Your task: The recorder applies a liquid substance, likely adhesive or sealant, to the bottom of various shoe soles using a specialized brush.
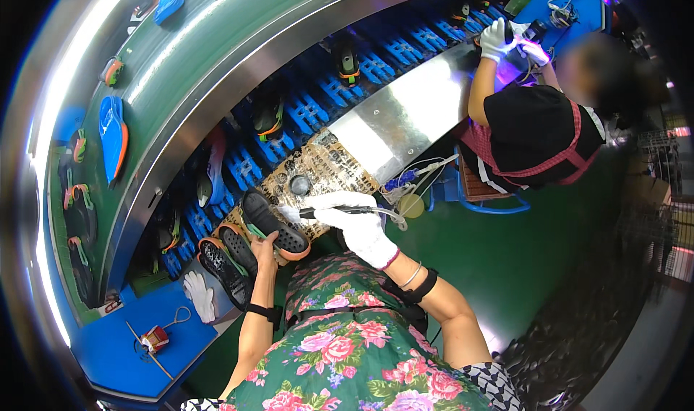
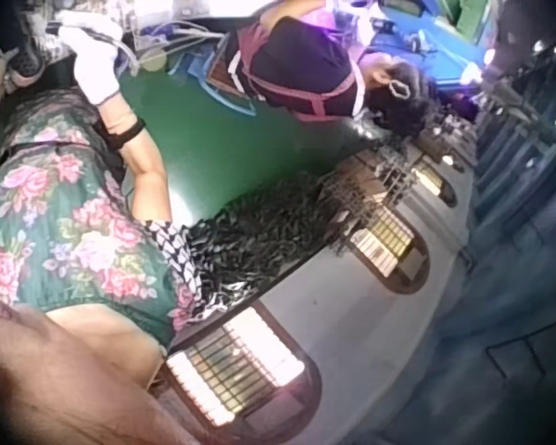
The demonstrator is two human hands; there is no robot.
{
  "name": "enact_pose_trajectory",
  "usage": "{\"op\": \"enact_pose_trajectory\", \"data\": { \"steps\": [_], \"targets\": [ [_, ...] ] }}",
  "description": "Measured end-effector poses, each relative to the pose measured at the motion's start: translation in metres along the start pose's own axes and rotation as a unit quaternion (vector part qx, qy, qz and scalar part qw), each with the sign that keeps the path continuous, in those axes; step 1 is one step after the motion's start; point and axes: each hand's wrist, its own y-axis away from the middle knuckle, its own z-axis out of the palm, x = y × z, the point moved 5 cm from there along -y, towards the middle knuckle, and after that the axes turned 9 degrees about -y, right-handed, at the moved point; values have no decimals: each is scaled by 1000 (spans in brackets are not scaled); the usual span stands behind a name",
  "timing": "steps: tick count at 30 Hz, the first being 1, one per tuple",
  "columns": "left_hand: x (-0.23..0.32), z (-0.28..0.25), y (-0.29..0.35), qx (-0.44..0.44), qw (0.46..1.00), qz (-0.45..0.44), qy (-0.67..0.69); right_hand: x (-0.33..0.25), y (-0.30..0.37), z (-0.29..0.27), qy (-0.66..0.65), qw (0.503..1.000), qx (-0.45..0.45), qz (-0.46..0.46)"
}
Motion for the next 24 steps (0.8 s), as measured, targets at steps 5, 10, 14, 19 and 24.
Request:
{"op": "enact_pose_trajectory", "data": {
  "steps": [5, 10, 14, 19, 24],
  "targets": [
    [49, -5, 45, -215, 898, -63, 380, -34, 3, 24, 62, 996, -51, -44],
    [91, -13, 86, -389, 784, -22, 484, -55, 0, 45, 64, 988, -107, -95],
    [150, -24, 119, -452, 762, 79, 457, -80, -1, 56, 116, 978, -97, -145],
    [179, -12, 129, -522, 508, -87, 679, -96, 2, 68, 171, 956, -107, -211],
    [188, -9, 133, -481, 553, -51, 678, -113, 7, 88, 318, 872, -136, -346]
  ]
}}
